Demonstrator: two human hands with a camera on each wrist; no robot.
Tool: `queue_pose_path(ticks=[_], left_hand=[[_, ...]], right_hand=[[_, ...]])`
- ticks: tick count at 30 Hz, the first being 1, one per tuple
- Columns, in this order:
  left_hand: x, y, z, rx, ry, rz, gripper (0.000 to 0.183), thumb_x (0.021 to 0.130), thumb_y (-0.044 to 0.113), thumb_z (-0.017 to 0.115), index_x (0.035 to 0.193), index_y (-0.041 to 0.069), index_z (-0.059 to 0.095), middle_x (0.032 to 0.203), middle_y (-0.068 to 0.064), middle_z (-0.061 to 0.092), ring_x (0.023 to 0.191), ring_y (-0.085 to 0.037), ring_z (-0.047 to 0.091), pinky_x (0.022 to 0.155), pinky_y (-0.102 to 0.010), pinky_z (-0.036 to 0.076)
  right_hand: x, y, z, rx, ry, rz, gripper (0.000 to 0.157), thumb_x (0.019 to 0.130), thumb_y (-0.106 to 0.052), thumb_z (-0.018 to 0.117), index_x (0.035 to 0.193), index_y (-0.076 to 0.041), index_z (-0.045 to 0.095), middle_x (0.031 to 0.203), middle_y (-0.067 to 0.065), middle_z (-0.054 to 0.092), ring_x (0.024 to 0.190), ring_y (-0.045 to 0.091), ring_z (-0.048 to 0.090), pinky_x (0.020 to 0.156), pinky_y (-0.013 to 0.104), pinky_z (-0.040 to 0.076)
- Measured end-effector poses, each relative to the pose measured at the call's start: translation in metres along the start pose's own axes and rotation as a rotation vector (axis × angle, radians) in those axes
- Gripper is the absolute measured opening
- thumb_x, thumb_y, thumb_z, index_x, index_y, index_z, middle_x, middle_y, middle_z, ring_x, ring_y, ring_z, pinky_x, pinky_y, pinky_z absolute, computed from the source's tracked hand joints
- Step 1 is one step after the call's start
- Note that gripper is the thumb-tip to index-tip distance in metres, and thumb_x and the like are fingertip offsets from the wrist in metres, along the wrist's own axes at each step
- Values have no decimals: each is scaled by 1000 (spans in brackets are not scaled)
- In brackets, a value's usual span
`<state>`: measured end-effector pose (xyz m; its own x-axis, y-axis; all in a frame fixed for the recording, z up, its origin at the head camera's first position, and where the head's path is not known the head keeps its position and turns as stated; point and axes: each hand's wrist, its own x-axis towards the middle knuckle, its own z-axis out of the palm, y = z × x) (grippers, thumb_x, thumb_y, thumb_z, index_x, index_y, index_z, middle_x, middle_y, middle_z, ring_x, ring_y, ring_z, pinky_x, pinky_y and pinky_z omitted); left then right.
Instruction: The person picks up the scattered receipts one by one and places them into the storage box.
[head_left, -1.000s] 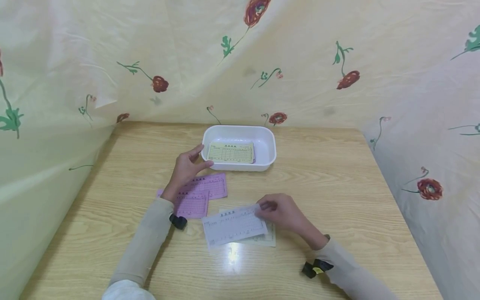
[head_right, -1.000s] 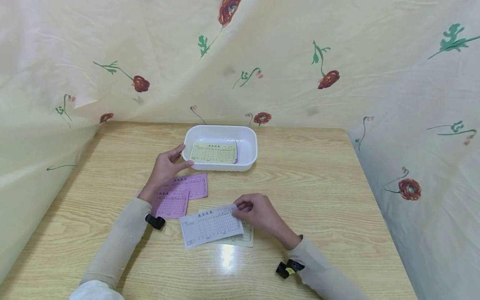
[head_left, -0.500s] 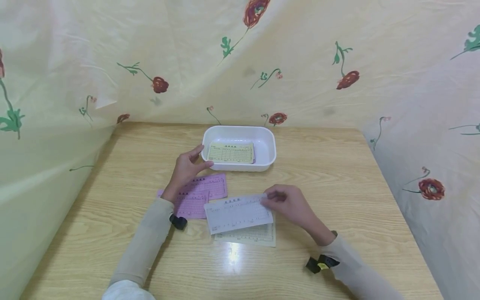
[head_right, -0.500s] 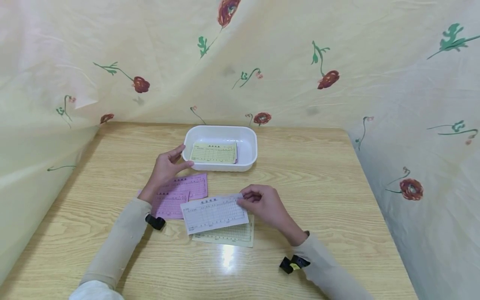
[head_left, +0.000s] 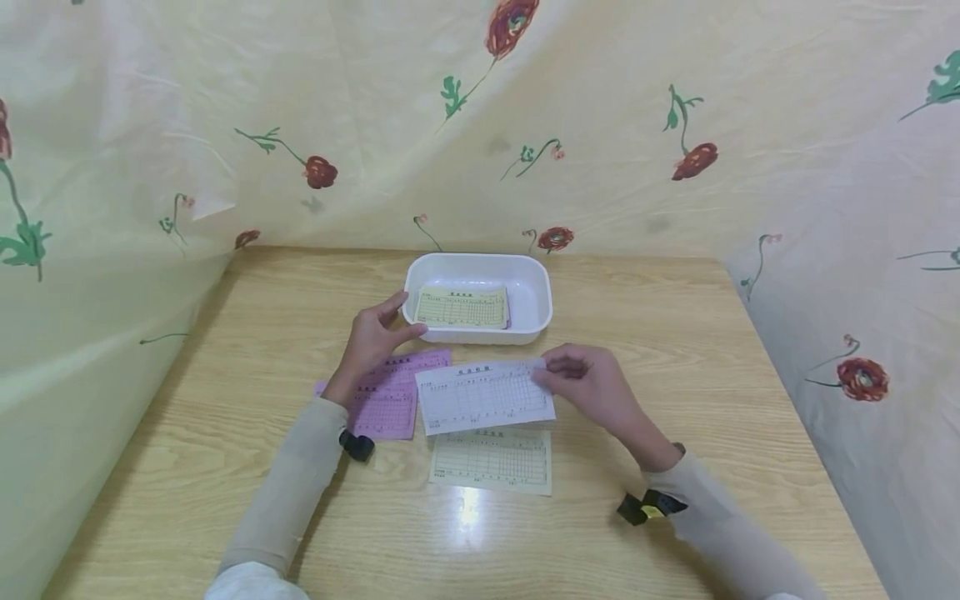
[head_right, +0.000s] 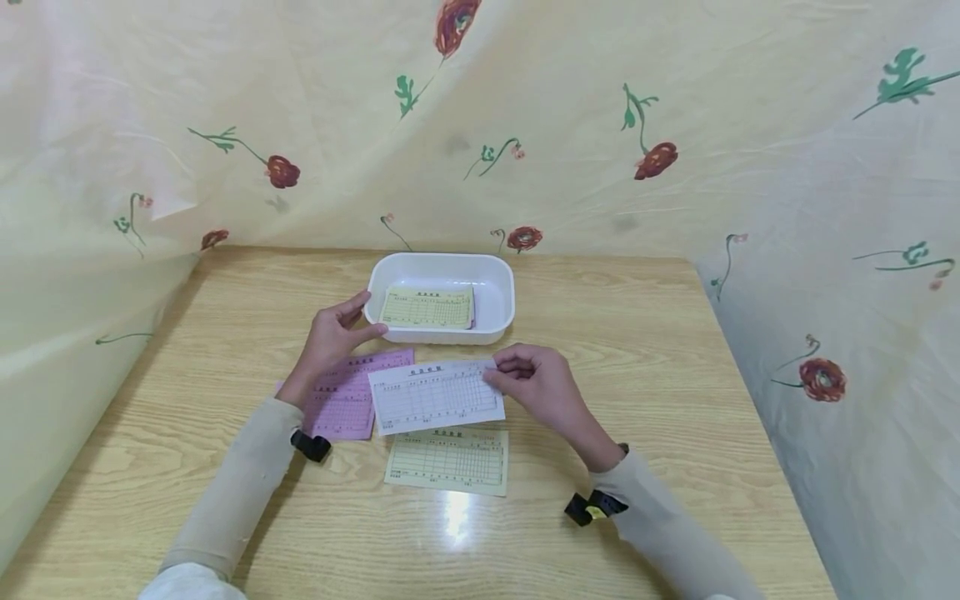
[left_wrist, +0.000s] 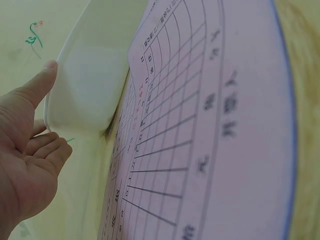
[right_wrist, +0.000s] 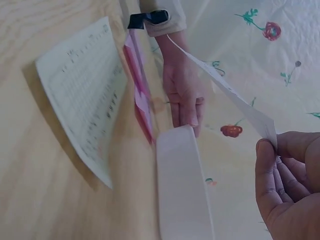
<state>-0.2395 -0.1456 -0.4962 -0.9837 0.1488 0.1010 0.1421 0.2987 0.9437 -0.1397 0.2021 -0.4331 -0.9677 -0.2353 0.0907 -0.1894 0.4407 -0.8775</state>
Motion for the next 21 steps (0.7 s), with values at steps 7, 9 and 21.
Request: queue_pose_path(ticks=[7, 9, 21], left_hand=[[0, -1, 0, 10, -6, -8, 84, 83, 36, 86, 150, 3, 48, 162, -8, 40, 150, -24, 37, 122, -35, 39], [1, -1, 0, 11, -6, -13, 84, 83, 35, 86, 150, 3, 48, 162, -9, 39, 150, -25, 37, 121, -35, 39], [0, -1, -1, -11, -14, -12, 83, 84, 33, 86, 150, 3, 47, 162, -11, 38, 150, -26, 36, 122, -35, 39]], right_hand=[[17, -12, -12, 31, 25, -36, 16, 89, -5, 79, 101, 4, 74, 94, 16, 75, 77, 13, 73, 70, 25, 65], [23, -14, -15, 35, 38, -52, 15, 89, -5, 79, 101, 4, 74, 95, 17, 76, 76, 12, 73, 69, 26, 65], [51, -26, -32, 87, 112, -31, 24, 92, -8, 76, 109, 8, 71, 103, 26, 73, 79, 9, 73, 72, 24, 66]])
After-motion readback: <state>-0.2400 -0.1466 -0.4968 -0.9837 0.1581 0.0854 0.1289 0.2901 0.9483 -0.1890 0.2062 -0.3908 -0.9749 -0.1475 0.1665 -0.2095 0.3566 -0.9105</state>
